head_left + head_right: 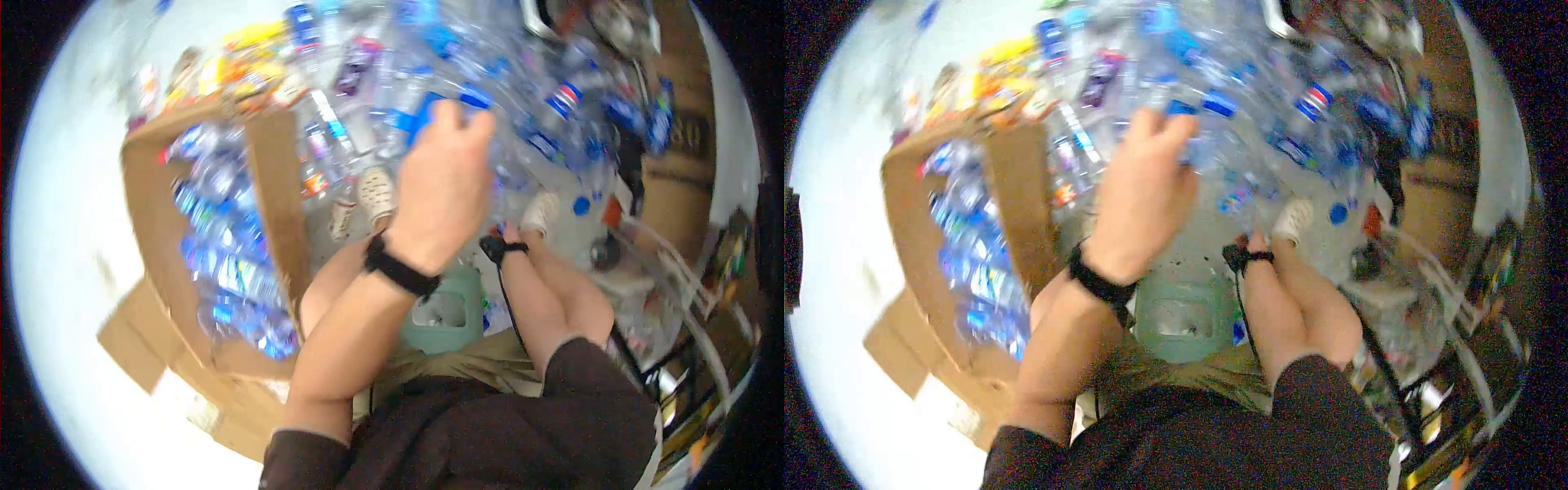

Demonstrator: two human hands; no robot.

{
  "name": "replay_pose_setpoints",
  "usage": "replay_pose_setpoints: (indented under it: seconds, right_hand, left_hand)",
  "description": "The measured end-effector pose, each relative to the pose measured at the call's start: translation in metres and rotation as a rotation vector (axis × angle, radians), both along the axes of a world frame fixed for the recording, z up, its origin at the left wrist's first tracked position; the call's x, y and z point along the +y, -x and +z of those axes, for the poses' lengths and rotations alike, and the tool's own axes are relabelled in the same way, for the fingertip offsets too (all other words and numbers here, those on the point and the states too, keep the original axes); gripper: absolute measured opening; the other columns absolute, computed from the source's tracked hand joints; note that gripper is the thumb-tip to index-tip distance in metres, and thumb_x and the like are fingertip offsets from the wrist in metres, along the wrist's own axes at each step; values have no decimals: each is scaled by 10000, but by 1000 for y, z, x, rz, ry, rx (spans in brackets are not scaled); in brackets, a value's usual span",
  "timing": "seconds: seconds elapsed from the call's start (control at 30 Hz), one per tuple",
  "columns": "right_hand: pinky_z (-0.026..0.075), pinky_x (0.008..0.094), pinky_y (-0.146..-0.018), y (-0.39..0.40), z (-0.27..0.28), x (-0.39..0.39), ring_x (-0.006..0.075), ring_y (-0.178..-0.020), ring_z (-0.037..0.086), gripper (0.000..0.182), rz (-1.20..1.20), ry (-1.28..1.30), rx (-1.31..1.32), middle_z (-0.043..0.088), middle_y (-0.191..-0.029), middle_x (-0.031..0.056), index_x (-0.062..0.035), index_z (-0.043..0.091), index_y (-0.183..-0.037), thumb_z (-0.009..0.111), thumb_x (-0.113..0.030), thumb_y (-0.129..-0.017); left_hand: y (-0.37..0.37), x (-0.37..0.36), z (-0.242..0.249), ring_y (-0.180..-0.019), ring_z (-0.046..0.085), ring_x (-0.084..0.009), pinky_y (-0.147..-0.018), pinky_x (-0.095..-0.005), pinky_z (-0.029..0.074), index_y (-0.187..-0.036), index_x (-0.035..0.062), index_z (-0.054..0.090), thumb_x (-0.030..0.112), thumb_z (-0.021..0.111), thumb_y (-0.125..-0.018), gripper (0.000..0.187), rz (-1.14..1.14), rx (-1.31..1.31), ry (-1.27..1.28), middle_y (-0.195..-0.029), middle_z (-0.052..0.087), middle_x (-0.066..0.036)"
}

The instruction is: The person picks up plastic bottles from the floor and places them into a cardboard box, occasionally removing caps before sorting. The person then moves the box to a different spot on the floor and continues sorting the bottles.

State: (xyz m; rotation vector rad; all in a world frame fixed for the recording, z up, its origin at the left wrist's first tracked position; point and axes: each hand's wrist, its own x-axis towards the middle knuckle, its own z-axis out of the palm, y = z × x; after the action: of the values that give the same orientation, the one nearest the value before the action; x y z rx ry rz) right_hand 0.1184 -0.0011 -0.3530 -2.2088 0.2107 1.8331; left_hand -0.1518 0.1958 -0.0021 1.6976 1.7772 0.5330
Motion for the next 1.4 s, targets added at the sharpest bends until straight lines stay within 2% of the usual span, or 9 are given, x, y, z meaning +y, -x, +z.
replay_pose_setpoints:
  seconds: [0.07, 0.4, 0.47, 0.6, 0.93, 1.07, 1.13, 1.27, 1.4]
  right_hand:
    - [440, 361, -514, 9, 18, 9, 234, -557, 530, 537, -434, 92, -4, 545, -634, 69, -46, 554, -742, 385, -537, -879]
    - [499, 327, -522, 9, 148, 65, 196, -577, 545, 291, -297, -75, 259, 502, -660, 64, -55, 451, -769, 638, -264, -845]
    - [494, 322, -530, 28, 191, 69, 188, -579, 532, 303, -537, -262, 296, 504, -669, 67, -58, 450, -773, 666, -259, -840]
    - [493, 287, -623, 53, 283, 44, 171, -650, 537, 247, -351, -393, 538, 544, -693, 72, -46, 526, -798, 630, -257, -873]
    - [498, 261, -610, 77, 386, -39, 148, -680, 547, 142, -216, -444, 678, 592, -798, 47, -83, 592, -868, 615, -222, -885]
    - [496, 258, -618, 85, 405, -46, 135, -679, 543, 132, -139, -525, 714, 580, -796, 32, -98, 573, -917, 607, -223, -892]
    - [485, 258, -616, 101, 435, -52, 121, -669, 531, 142, 49, -710, 606, 548, -779, 15, -125, 526, -984, 593, -221, -903]
    - [463, 253, -632, 118, 462, -70, 112, -714, 514, 131, 289, -846, 578, 523, -785, 4, -126, 529, -990, 571, -224, -914]
    - [471, 284, -676, 128, 469, -78, 119, -764, 523, 313, 525, -892, 566, 524, -868, 21, -123, 457, -1149, 551, -314, -919]
  left_hand:
    - [2, -2, 2, -852, 557, -404, -701, -465, 480, -969, 35, 545, -62, 536, -679, 306, 73, -45, -51, -928, 496, -216]
    - [79, -67, 8, -750, 595, -320, -657, -347, 490, -998, 36, 580, 69, 663, -642, 367, 390, -236, -336, -901, 568, -182]
    - [123, -106, 50, -744, 579, -148, -607, -272, 490, -1006, 22, 558, 38, 651, -712, 309, 559, -822, -91, -903, 581, -88]
    - [211, -213, 60, -766, 586, -176, -637, -305, 514, -1100, 28, 468, 13, 613, -793, 340, 791, -1072, -272, -968, 546, -90]
    - [325, -313, 43, -714, 575, -205, -602, -312, 492, -1212, 14, 382, -9, 626, -767, 509, 1327, -820, -630, -895, 566, -130]
    - [290, -306, 70, -1030, 521, -190, -876, -333, 456, -1285, 42, 408, 97, 657, -802, 545, 938, -312, -325, -1206, 493, -124]
    - [218, -307, 107, -1046, 512, -157, -920, -307, 423, -1260, 46, 457, 176, 683, -792, 536, 514, -845, -156, -1210, 507, -85]
    - [111, -325, 127, -1272, 356, -243, -1054, -386, 299, -1430, 25, 200, 241, 715, -773, 862, -125, -683, -191, -1433, 293, -136]
    - [104, -338, 120, -1063, 540, -205, -814, -323, 508, -1320, 63, 380, 111, 675, -783, 615, 186, -915, 171, -1239, 479, -108]
